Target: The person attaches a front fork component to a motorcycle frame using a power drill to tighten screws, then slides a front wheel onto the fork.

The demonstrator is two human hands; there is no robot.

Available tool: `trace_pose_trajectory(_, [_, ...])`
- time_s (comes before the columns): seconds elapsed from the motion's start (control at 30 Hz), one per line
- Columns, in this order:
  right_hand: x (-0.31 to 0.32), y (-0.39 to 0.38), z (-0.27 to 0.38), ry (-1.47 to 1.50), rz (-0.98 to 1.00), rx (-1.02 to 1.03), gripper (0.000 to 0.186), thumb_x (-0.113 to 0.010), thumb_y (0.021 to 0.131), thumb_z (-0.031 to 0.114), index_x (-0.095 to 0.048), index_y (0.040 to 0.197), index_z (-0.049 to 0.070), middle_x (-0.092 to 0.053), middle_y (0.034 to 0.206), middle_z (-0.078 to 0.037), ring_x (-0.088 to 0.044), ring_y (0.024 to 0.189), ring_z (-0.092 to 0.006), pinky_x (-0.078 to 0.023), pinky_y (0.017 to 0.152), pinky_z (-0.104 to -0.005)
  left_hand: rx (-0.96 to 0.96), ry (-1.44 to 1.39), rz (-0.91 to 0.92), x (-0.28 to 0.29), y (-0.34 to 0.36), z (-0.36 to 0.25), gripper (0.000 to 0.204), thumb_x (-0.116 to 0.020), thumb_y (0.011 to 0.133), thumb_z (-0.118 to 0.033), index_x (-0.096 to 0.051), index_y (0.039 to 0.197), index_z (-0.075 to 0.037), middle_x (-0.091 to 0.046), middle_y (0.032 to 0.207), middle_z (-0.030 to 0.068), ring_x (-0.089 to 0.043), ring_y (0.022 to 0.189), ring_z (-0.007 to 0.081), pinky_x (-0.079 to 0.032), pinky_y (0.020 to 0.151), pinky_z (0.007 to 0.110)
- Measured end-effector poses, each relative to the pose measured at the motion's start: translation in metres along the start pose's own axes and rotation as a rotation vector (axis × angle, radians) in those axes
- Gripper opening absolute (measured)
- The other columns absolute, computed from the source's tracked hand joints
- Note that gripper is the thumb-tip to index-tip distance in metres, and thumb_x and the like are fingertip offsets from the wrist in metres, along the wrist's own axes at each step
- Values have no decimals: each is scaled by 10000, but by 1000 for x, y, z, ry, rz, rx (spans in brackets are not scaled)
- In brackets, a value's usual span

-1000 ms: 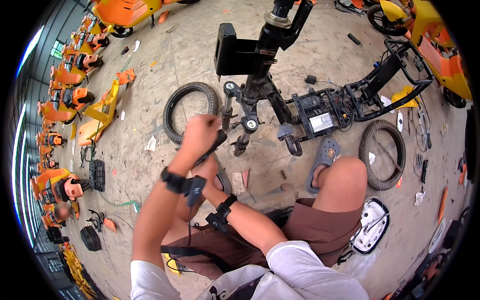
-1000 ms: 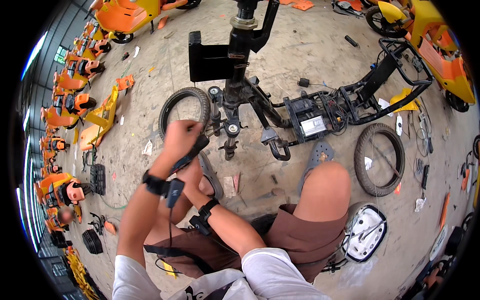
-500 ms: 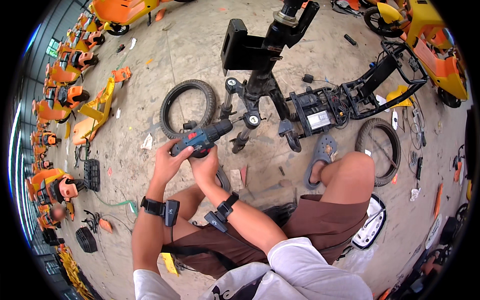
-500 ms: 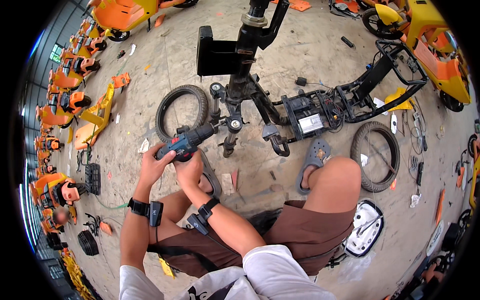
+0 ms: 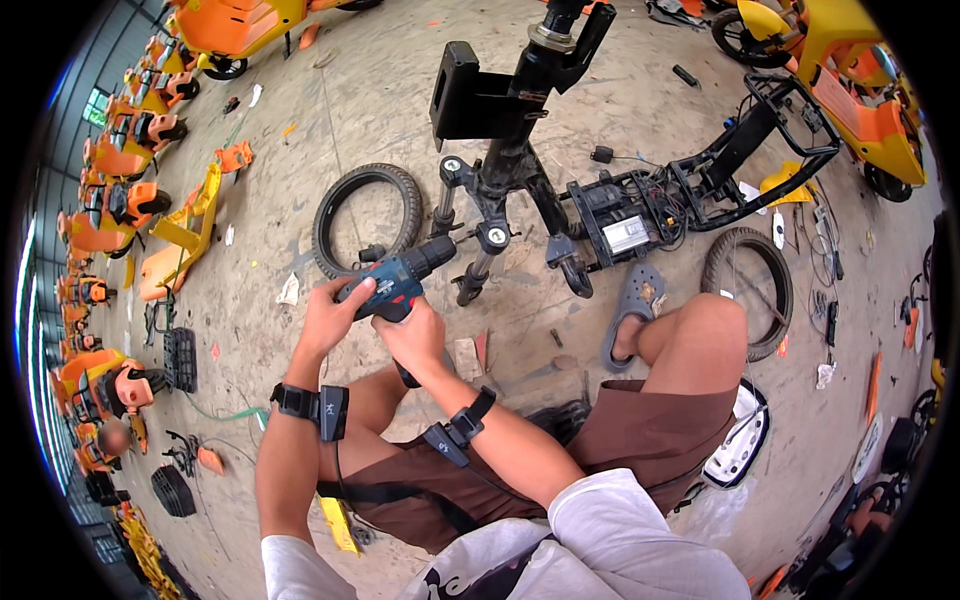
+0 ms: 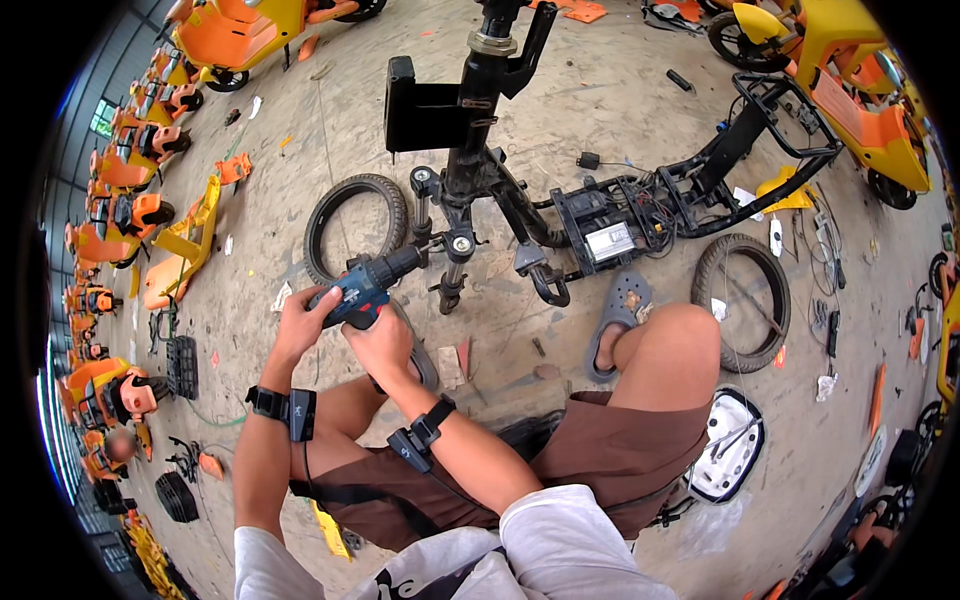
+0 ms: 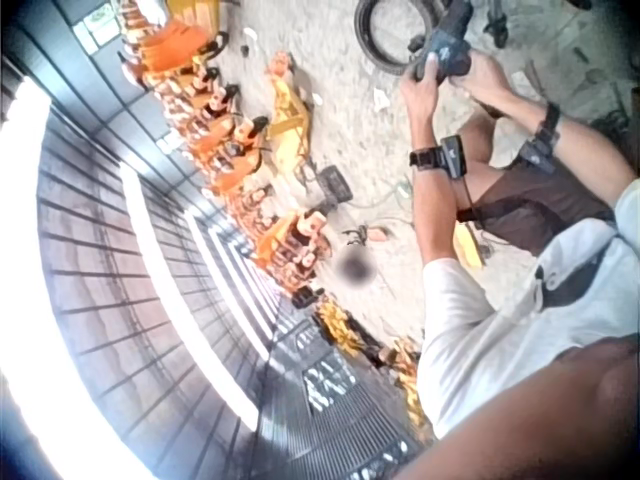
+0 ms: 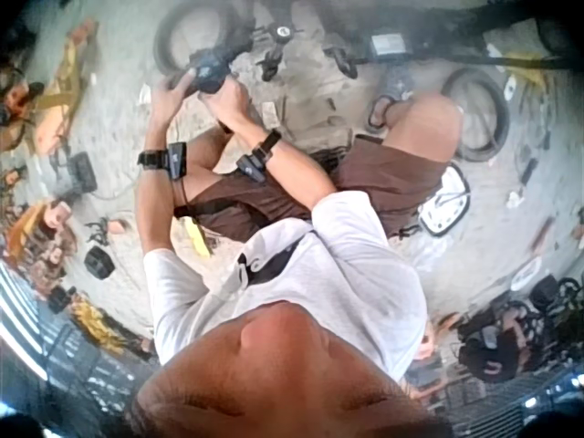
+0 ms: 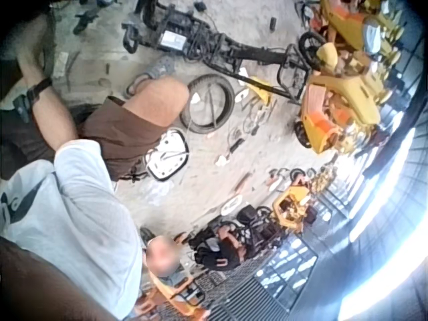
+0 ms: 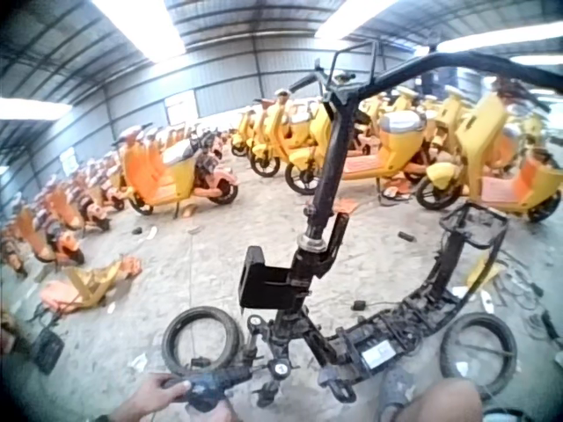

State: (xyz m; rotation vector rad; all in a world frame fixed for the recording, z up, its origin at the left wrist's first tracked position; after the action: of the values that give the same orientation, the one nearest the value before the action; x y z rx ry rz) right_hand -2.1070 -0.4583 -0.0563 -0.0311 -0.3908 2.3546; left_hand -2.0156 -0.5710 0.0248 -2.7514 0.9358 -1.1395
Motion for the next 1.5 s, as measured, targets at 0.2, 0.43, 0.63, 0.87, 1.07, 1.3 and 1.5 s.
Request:
trace_pose_trajectory(0.2, [11, -7, 23, -14, 82, -34, 357, -769, 654, 269, -682, 905, 31, -703, 878, -192, -669, 854, -393, -532, 754, -451, -17, 79, 11, 5, 0, -8, 508, -639, 918, -449, -698, 1003, 48, -599, 686, 35, -492, 576, 84, -398, 503, 274])
trace_pose_trajectory(0.43, [12, -4, 20, -81, 184, -99, 345, -750, 653, 266, -693, 894, 25, -721, 838, -146, -700, 815, -318, -536, 735, -393, 175, 31, 30, 4, -5, -12, 560, -648, 892, -502, -696, 1033, 38, -559, 588, 34, -398, 405, 71, -265, 364, 260])
trace_pose_trajectory(0.63, [18, 2, 14, -166, 74, -63, 295, -751, 644, 259, -705, 837, 40, -717, 773, -118, -706, 760, -269, -537, 705, -368, 229, -14, 77, -1, -7, -21, 590, -653, 871, -534, -714, 1011, 36, -612, 582, 74, -438, 392, 74, -296, 345, 249])
trace_pose_trajectory(0.87, [17, -5, 19, -136, 244, -78, 283, -716, 649, 258, -711, 827, 38, -695, 710, -98, -690, 700, -227, -527, 671, -346, 241, -57, 78, -2, -12, -14, 597, -641, 873, -551, -718, 978, 32, -601, 561, 70, -442, 378, 75, -281, 333, 239])
trace_pose_trajectory(1.07, [15, 3, 5, 385, 526, -203, 384, -734, 804, 338, -679, 1007, 18, -706, 854, -87, -683, 735, -203, -536, 692, -330, 306, -156, 111, -10, -8, -15, 566, -637, 875, -556, -703, 842, 6, -564, 534, 51, -373, 345, 62, -225, 316, 240])
trace_pose_trajectory(1.3, [3, -50, 12, 1119, 915, -741, 834, -242, 915, 754, -590, 1264, 81, -652, 922, -120, -662, 760, -259, -555, 730, -413, 386, -256, 135, -8, -6, -10, 548, -626, 882, -557, -682, 827, -15, -545, 545, 39, -333, 331, 53, -179, 313, 242])
trace_pose_trajectory(1.5, [0, -47, -2, 1031, 848, -674, 782, -256, 933, 730, -597, 1208, 81, -655, 858, -113, -656, 698, -245, -557, 655, -423, 387, -211, 110, -10, -11, -6, 543, -630, 879, -557, -691, 834, -19, -545, 543, 39, -333, 337, 53, -182, 320, 241])
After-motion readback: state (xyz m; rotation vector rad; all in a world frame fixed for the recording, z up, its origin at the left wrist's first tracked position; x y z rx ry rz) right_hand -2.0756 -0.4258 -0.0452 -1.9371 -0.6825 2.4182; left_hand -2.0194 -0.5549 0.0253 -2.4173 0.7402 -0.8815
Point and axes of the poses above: each hand's wrist, its own y-axis towards the middle knuckle, its own x-axis out of the back of the hand, z = x × y, the point moved 7 cm from there along y, towards the middle knuckle
